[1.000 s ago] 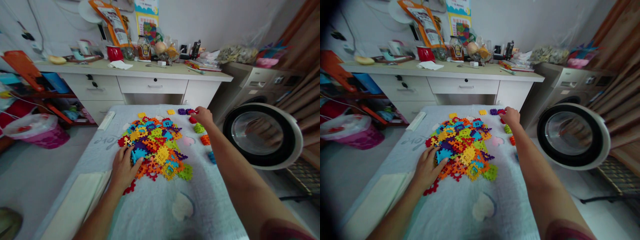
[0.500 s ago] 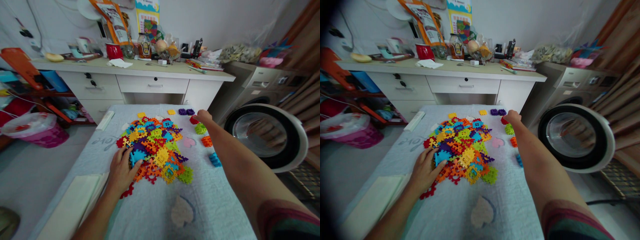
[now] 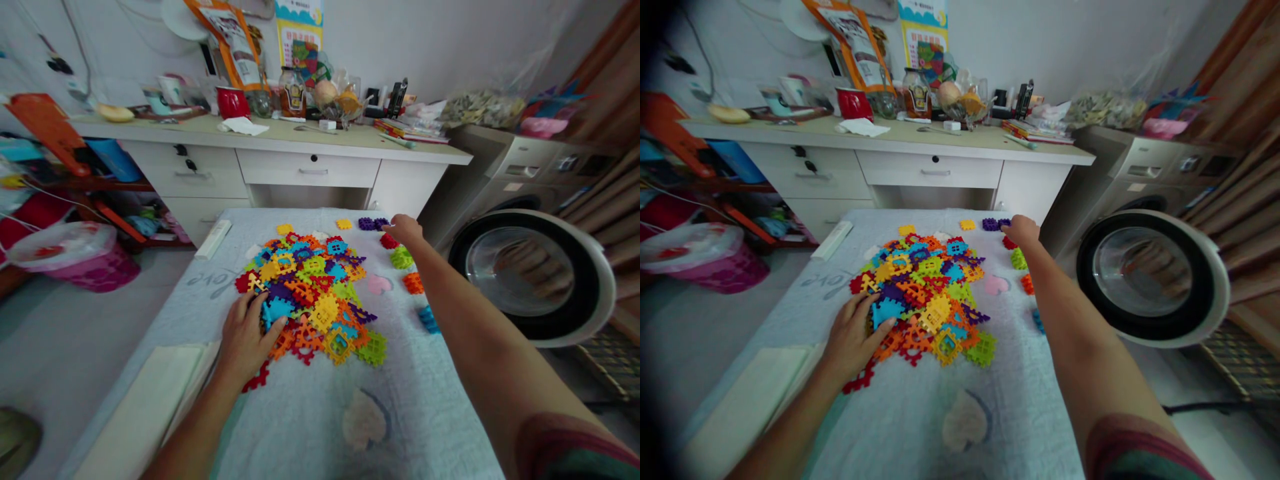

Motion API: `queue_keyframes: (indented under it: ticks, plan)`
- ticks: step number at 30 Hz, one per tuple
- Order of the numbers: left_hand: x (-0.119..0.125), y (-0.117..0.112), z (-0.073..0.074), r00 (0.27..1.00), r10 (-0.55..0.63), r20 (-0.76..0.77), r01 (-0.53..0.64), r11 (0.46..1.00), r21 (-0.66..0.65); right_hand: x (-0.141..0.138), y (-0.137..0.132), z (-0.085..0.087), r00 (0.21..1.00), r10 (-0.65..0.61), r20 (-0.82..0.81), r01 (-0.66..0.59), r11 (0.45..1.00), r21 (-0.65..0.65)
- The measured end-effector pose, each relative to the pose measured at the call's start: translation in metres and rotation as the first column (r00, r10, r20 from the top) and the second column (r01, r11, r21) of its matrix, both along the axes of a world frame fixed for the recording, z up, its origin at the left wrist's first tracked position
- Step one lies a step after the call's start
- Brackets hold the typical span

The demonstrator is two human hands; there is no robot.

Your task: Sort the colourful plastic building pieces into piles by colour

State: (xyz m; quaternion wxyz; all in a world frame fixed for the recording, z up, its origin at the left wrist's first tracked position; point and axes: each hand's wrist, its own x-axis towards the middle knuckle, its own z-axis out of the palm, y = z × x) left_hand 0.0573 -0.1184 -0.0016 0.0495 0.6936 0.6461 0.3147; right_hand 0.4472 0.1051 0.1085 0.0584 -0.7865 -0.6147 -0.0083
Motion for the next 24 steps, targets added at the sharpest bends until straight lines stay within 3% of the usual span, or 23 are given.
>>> queue_keyframes:
  ticks: [3, 5, 7, 12, 17, 20, 24]
  plan:
    - [0.000, 0.000, 0.003, 1.000, -0.005, 0.011, 0.005, 1.000, 0.005, -0.031, -0.013, -0.002, 0.955, 0.281, -0.091, -0.282, 0.959, -0.003]
    - [0.001, -0.001, 0.004, 1.000, -0.010, 0.026, 0.010, 1.000, 0.006, -0.055, -0.022, -0.010, 0.863, 0.478, -0.164, -0.487, 0.873, -0.019]
    - [0.001, -0.001, 0.005, 0.999, -0.016, 0.042, 0.016, 1.000, 0.002, -0.077, -0.030, -0.020, 0.803, 0.569, -0.174, -0.581, 0.813, -0.022]
    - [0.002, -0.001, 0.004, 0.998, -0.003, 0.055, 0.004, 1.000, -0.003, -0.111, -0.037, -0.036, 0.808, 0.584, -0.075, -0.589, 0.806, -0.058]
    - [0.001, 0.000, 0.004, 0.998, -0.010, 0.065, 0.010, 1.000, 0.001, -0.116, -0.041, -0.033, 0.844, 0.535, -0.027, -0.535, 0.839, -0.095]
    - [0.001, 0.000, 0.003, 0.998, -0.014, 0.054, 0.013, 1.000, 0.009, -0.109, -0.050, -0.027, 0.836, 0.537, -0.112, -0.542, 0.840, -0.016]
    - [0.001, 0.000, 0.002, 0.999, -0.017, 0.033, 0.017, 1.000, 0.019, -0.089, -0.064, -0.027, 0.800, 0.474, -0.368, -0.462, 0.878, 0.127]
